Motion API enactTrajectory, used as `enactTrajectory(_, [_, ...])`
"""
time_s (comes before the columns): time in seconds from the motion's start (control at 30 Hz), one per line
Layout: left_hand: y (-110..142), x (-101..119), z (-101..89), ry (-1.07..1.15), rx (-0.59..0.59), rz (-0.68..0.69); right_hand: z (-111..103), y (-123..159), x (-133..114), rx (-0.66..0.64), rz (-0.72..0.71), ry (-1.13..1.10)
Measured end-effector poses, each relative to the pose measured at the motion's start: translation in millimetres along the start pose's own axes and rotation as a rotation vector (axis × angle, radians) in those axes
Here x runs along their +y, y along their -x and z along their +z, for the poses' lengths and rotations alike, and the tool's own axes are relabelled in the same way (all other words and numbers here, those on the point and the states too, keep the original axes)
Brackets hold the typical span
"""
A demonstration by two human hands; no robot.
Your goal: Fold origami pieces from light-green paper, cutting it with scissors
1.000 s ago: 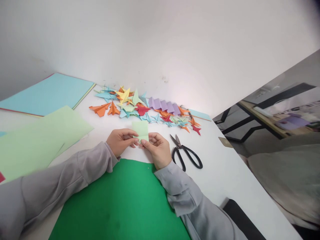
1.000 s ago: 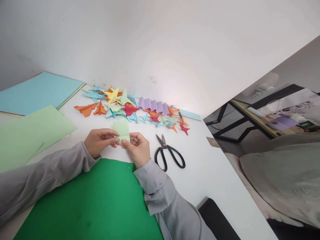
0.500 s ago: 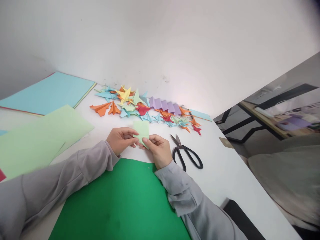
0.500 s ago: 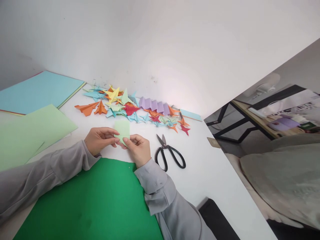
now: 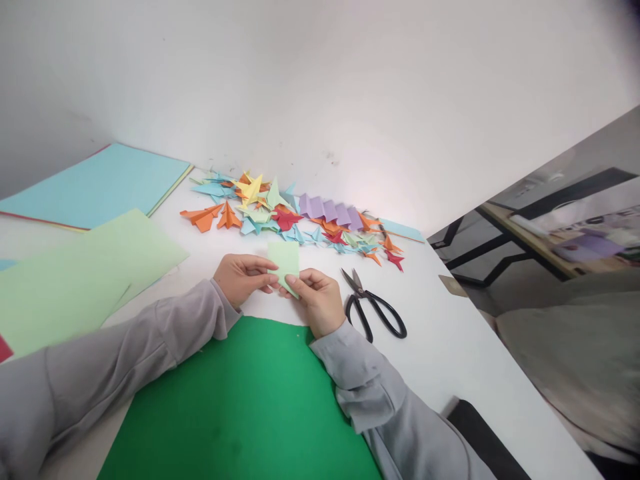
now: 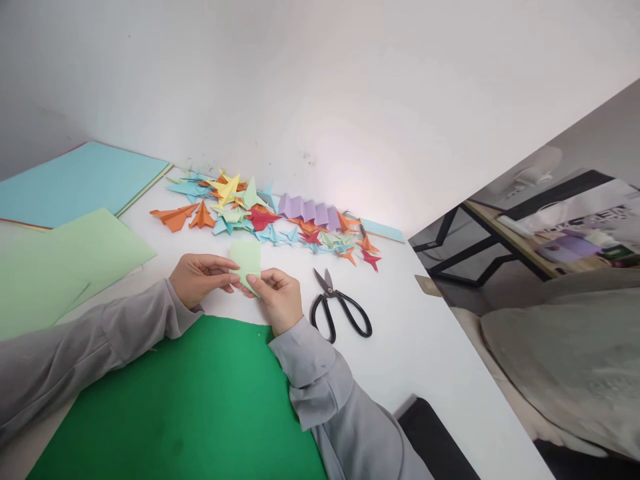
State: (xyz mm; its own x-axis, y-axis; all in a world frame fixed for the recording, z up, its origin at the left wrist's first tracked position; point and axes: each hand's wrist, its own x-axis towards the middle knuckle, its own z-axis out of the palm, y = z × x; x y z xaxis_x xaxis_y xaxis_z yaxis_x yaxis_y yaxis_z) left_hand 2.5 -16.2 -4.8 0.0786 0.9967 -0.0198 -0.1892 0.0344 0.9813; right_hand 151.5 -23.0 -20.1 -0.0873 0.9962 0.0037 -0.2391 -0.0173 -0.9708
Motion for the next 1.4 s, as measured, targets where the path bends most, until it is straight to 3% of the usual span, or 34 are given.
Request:
enactTrajectory(0.47, [0.5,0.7,0.2,-0.012,-0.012,-0.027,-0.4,-0.8,-0.2,-0.015,0.024,-0.043])
enactTrajectory(1.1, [3.1,-1.0,-0.1,0.012,-0.056,0.040,-0.9,0.1,-1.1,-0.010,-0.007,-0.011])
enactTrajectory(1.4, [-1.0,0.9,-2.5,0.071,-0.075,-0.031,-1.6,-0.2,1.2,-0.022,-0.023,-0.006])
